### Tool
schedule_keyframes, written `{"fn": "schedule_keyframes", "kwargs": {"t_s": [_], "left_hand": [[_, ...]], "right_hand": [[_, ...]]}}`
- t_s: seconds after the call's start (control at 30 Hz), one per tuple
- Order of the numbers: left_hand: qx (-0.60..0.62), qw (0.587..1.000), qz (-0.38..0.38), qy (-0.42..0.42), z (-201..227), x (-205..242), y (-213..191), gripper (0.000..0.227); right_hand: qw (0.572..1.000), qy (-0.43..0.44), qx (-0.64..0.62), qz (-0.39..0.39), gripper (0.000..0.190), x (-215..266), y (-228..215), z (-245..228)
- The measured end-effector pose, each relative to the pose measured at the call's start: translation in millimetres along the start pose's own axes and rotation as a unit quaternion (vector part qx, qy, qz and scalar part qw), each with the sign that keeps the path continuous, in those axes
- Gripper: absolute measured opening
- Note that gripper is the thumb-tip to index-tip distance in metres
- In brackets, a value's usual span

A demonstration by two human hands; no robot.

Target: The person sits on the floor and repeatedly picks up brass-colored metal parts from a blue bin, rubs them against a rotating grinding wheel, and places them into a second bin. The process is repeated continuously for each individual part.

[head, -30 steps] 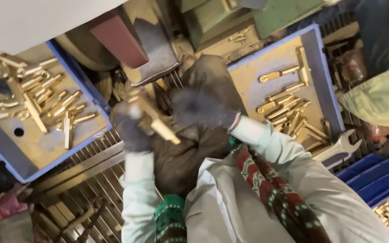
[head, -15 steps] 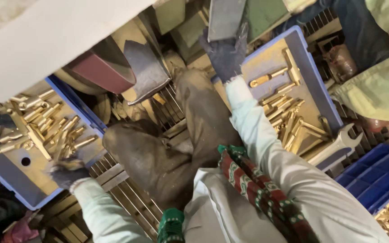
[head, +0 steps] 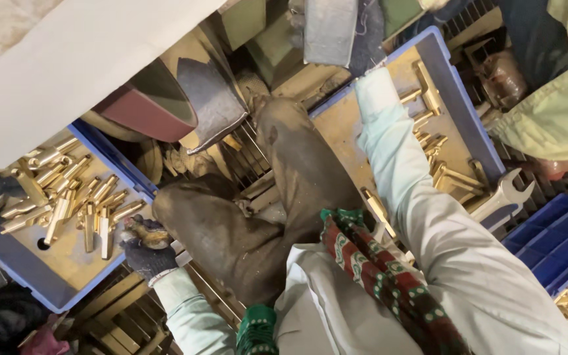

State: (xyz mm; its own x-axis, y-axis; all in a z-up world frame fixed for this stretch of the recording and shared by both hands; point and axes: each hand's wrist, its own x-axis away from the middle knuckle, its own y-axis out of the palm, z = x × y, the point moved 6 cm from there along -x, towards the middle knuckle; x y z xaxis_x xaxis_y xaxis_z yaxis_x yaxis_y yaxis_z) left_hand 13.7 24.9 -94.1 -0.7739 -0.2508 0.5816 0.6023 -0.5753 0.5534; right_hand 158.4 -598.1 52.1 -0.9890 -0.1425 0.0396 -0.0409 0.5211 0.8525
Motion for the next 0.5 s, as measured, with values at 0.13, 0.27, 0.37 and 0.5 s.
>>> {"fn": "schedule_keyframes", "kwargs": {"t_s": [0.13, 0.27, 0.37, 0.5], "left_hand": [[0.032, 0.999, -0.026, -0.011, -6, 16, 5, 0.032], [0.036, 0.999, -0.033, -0.001, -3, 38, 18, 0.032], [0.026, 0.998, -0.052, 0.005, -1, 53, 43, 0.031], [-0.023, 0.995, -0.093, 0.012, 1, 78, 94, 0.032]], "right_hand": [[1.000, 0.008, 0.018, -0.007, 0.086, 4, 7, -7], [0.999, 0.023, 0.034, -0.016, 0.082, 6, 19, -5], [0.999, 0.028, 0.042, -0.012, 0.079, 8, 19, -6], [0.999, 0.019, 0.048, 0.010, 0.076, 15, 3, -3]]}}
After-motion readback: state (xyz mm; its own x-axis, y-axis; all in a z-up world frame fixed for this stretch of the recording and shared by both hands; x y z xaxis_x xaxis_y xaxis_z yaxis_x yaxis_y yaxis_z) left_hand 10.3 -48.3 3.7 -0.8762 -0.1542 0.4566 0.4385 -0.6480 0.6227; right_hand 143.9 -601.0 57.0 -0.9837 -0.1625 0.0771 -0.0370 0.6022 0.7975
